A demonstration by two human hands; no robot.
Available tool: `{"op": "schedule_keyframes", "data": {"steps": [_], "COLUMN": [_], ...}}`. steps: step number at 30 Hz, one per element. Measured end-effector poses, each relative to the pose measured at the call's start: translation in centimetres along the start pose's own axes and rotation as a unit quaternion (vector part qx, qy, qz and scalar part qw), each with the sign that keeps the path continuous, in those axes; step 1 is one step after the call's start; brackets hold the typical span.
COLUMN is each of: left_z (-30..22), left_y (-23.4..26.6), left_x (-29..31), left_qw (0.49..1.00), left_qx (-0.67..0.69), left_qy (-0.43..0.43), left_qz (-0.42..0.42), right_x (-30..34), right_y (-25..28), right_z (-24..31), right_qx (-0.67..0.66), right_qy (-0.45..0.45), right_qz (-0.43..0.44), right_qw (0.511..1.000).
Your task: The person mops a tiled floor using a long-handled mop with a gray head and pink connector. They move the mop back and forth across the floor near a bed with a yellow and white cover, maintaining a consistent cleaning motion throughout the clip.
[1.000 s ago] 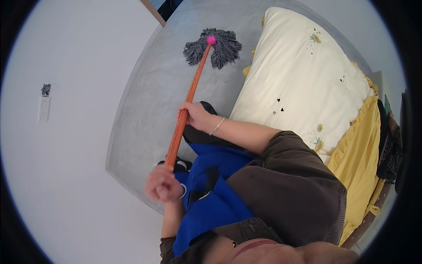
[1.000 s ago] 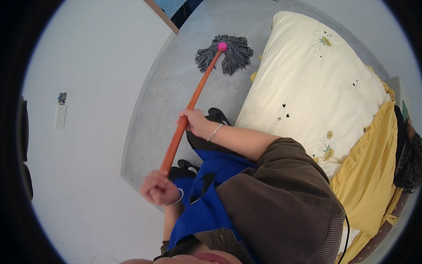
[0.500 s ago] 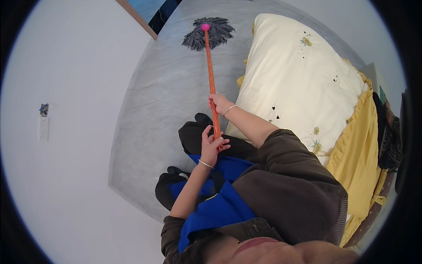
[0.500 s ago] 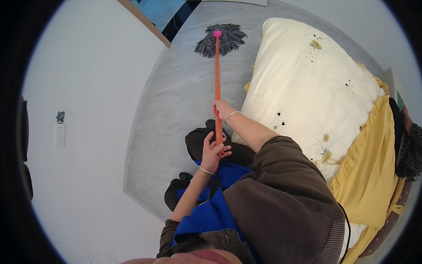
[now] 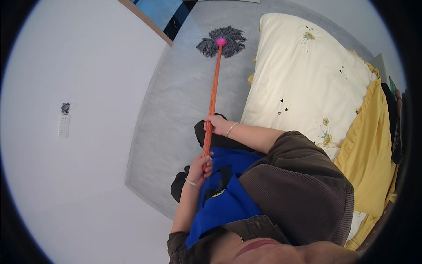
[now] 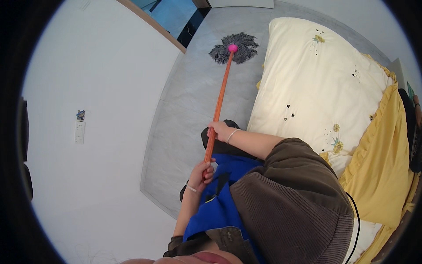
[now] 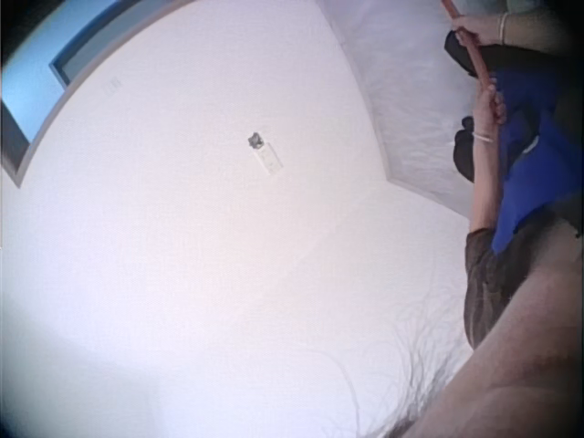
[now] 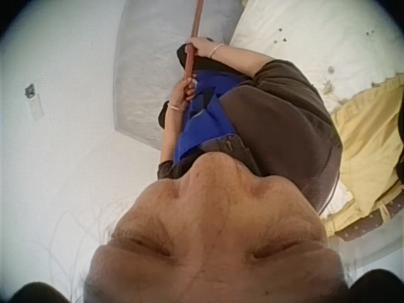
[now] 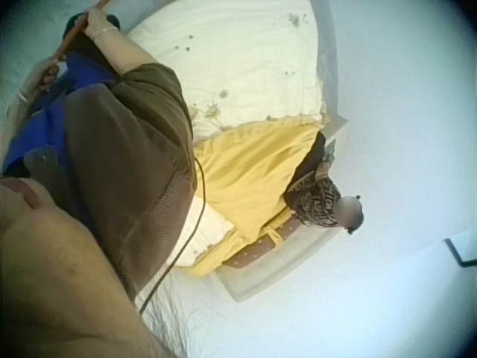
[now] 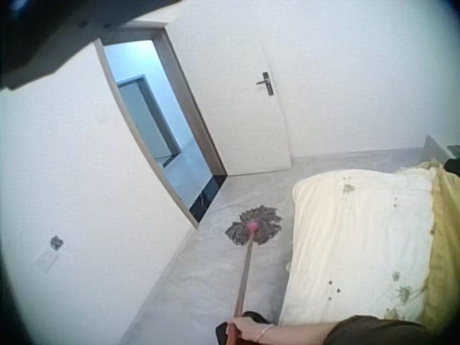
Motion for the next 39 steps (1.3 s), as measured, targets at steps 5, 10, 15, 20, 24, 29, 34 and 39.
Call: {"op": "schedule_keyframes", "data": {"steps": [5, 10, 15, 20, 24, 29, 34, 39], "left_z": [0.8, 1.6, 1.5, -0.8, -3.5, -5.1, -3.6, -2.5], "left_y": [1.0, 2.5, 1.6, 0.1, -1.3, -2.3, -2.6, -3.7], "left_x": [7.9, 15.3, 21.4, 23.8, 23.2, 21.6, 17.7, 11.7], "left_qw": [1.000, 0.991, 0.953, 0.906, 0.867, 0.875, 0.915, 0.938], "left_qx": [0.013, -0.108, -0.259, -0.370, -0.458, -0.438, -0.371, -0.324], "left_qy": [0.000, 0.006, 0.045, 0.087, 0.089, 0.105, 0.104, 0.073], "left_qz": [0.007, -0.082, -0.149, -0.188, -0.176, -0.176, -0.124, -0.102], "right_x": [5.3, 9.5, 14.0, 16.1, 15.8, 14.9, 13.2, 9.2], "right_y": [-2.0, -5.5, -7.7, -9.0, -9.8, -9.6, -7.2, -3.2], "right_z": [-1.6, -5.7, -8.6, -8.5, -7.2, -5.5, -4.2, -1.7], "right_qx": [-0.026, -0.028, -0.015, -0.029, -0.018, -0.015, 0.009, 0.014], "right_qy": [-0.182, -0.243, -0.263, -0.245, -0.182, -0.152, -0.157, -0.109], "right_qz": [0.130, 0.171, 0.176, 0.250, 0.260, 0.246, 0.200, 0.168], "right_qw": [0.974, 0.954, 0.948, 0.936, 0.948, 0.957, 0.967, 0.980]}}
Point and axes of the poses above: each hand's wrist, its own x-axis away from the middle knuckle, its own y-axis out of the back of the hand, z = x × y, the point moved 3 cm from there along -x, towards the middle knuckle, and after that the axes turned 15 degrees about x, right-handed, at the moved point
